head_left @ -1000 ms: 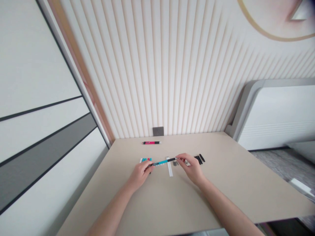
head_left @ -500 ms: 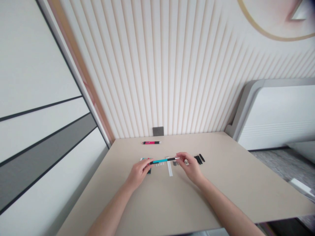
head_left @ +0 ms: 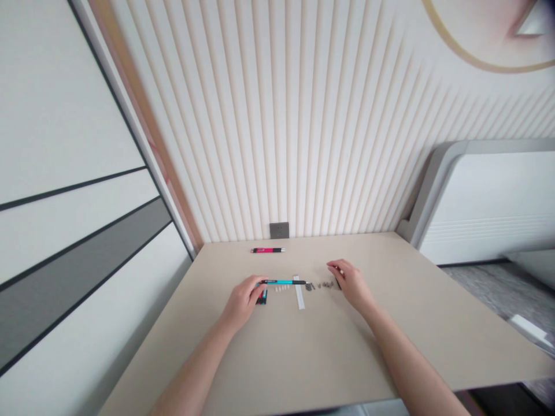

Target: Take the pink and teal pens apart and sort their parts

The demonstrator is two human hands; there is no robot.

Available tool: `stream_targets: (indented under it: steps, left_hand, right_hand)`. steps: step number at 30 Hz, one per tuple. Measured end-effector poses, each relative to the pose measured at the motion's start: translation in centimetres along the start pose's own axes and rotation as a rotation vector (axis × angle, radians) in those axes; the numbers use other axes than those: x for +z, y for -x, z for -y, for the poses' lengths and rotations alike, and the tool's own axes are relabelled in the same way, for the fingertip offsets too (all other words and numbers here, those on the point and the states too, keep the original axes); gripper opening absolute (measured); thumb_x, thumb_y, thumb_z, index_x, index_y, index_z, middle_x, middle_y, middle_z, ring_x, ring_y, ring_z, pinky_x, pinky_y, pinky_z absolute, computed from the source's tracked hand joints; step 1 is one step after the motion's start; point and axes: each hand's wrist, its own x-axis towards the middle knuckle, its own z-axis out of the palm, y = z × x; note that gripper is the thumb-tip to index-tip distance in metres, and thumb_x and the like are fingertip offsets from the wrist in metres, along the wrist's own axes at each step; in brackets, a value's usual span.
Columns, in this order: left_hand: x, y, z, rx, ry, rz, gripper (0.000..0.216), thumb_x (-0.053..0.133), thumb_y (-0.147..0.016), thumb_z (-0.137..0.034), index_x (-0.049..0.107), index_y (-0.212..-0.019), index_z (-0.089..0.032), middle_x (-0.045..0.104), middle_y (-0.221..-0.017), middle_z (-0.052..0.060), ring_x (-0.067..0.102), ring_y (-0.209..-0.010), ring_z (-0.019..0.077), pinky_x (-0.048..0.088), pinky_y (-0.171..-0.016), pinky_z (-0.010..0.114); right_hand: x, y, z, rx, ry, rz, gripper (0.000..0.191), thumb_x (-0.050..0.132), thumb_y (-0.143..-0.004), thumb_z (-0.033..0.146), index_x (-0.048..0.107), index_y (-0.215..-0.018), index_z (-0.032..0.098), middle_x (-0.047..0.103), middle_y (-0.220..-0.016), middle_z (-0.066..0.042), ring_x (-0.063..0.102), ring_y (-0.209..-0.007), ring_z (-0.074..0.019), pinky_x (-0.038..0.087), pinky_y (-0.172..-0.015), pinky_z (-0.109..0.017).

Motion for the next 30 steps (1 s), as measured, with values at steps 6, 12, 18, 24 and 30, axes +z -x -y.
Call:
stream_targets:
  steps: [6, 12, 18, 24, 30]
  left_hand:
    - [-0.2, 0.0, -0.2, 0.016, -0.01, 0.02, 0.022, 0.045, -0.097, -0.03, 0.061, -0.109, -0.022, 0.069, -0.091, 0.003, 0.065, -0.075, 0.0148, 0.051, -0.072, 0.026]
    - [-0.2, 0.0, -0.2, 0.018, -0.021, 0.037, 0.022, 0.045, -0.097, -0.032, 0.061, -0.109, -0.023, 0.07, -0.093, 0.002, 0.066, -0.078, 0.0155, 0.052, -0.075, 0.026]
    - [0.0, 0.0, 0.2, 0.024, -0.039, 0.056, 0.021, 0.047, -0.096, -0.03, 0.061, -0.11, -0.023, 0.071, -0.101, 0.003, 0.067, -0.085, 0.016, 0.052, -0.078, 0.027]
    - [0.0, 0.1, 0.2, 0.02, -0.04, 0.068, 0.022, 0.046, -0.097, -0.03, 0.061, -0.112, -0.023, 0.071, -0.103, 0.003, 0.068, -0.086, 0.0163, 0.052, -0.079, 0.027]
    - [0.0, 0.1, 0.3, 0.02, -0.055, 0.064, 0.022, 0.046, -0.097, -0.031, 0.061, -0.111, -0.024, 0.071, -0.1, 0.003, 0.068, -0.081, 0.0162, 0.053, -0.076, 0.027]
  right_hand:
    - [0.0, 0.2, -0.5, 0.015, 0.198, 0.12, 0.028, 0.045, -0.093, 0.029, 0.063, -0.113, 0.023, 0.069, -0.094, -0.005, 0.061, -0.091, -0.0215, 0.045, -0.084, -0.035]
    - [-0.1, 0.2, -0.4, 0.05, 0.328, 0.179, 0.028, 0.048, -0.092, 0.023, 0.063, -0.116, 0.024, 0.071, -0.095, -0.006, 0.061, -0.096, -0.0213, 0.041, -0.087, -0.034]
    - [-0.1, 0.2, 0.3, -0.012, 0.384, 0.257, 0.027, 0.044, -0.096, 0.026, 0.068, -0.108, 0.026, 0.072, -0.097, -0.006, 0.061, -0.099, -0.0212, 0.037, -0.09, -0.035]
    - [-0.4, 0.2, 0.5, -0.053, 0.409, 0.25, 0.024, 0.047, -0.096, 0.027, 0.07, -0.101, 0.026, 0.073, -0.093, -0.005, 0.06, -0.096, -0.0205, 0.034, -0.089, -0.035]
    - [-0.4, 0.2, 0.2, -0.06, 0.419, 0.256, 0.023, 0.049, -0.095, 0.025, 0.071, -0.094, 0.026, 0.074, -0.093, -0.005, 0.061, -0.094, -0.0214, 0.034, -0.086, -0.037]
